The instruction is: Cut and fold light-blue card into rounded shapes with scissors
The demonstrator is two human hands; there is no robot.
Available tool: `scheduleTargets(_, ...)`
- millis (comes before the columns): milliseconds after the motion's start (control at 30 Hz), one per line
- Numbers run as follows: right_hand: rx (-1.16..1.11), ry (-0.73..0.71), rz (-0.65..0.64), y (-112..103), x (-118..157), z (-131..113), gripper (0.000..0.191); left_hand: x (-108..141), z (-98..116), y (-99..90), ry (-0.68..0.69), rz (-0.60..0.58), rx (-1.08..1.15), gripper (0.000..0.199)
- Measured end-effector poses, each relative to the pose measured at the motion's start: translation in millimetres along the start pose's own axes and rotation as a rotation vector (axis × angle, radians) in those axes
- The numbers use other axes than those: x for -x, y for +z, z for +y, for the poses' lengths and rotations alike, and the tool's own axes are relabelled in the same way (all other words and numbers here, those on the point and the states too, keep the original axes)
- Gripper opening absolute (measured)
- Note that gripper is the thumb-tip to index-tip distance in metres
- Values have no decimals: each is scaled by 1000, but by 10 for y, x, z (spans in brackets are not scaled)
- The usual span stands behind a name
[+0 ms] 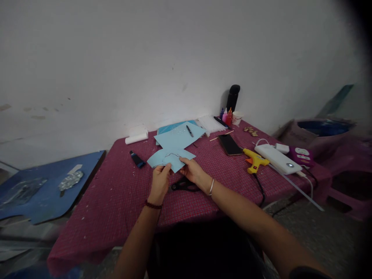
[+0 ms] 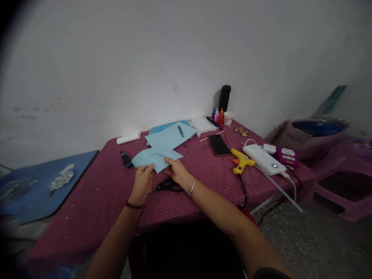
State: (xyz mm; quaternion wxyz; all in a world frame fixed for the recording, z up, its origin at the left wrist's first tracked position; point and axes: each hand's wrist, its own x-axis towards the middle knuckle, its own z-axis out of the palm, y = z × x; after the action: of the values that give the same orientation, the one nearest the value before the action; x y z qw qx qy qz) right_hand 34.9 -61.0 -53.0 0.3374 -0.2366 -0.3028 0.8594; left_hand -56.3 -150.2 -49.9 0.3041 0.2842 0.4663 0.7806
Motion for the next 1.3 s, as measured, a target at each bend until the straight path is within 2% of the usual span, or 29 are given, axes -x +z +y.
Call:
scheduleTargets(167, 24, -26, -4, 4, 12, -1, 11, 2, 19, 16, -15, 4, 33, 18)
scheduleTargets(400, 117, -143, -3, 25, 11, 39, 23, 24, 61, 57, -26, 37, 75, 16)
scheduleTargets(567, 229, -220, -23, 59, 62, 59, 26, 22, 6, 57, 0, 81, 76, 38)
scheduleTargets(633, 256, -235, -36, 65, 78, 55, 27, 7, -19, 39, 13, 79, 48, 38)
scheduleTargets(867, 288, -246, -59, 46, 68, 51, 24, -21, -35, 5, 24, 102, -22, 31)
scheduleTargets(1300, 281, -248, -49, 58, 69, 57, 28, -20, -45, 1, -9, 114, -64, 36)
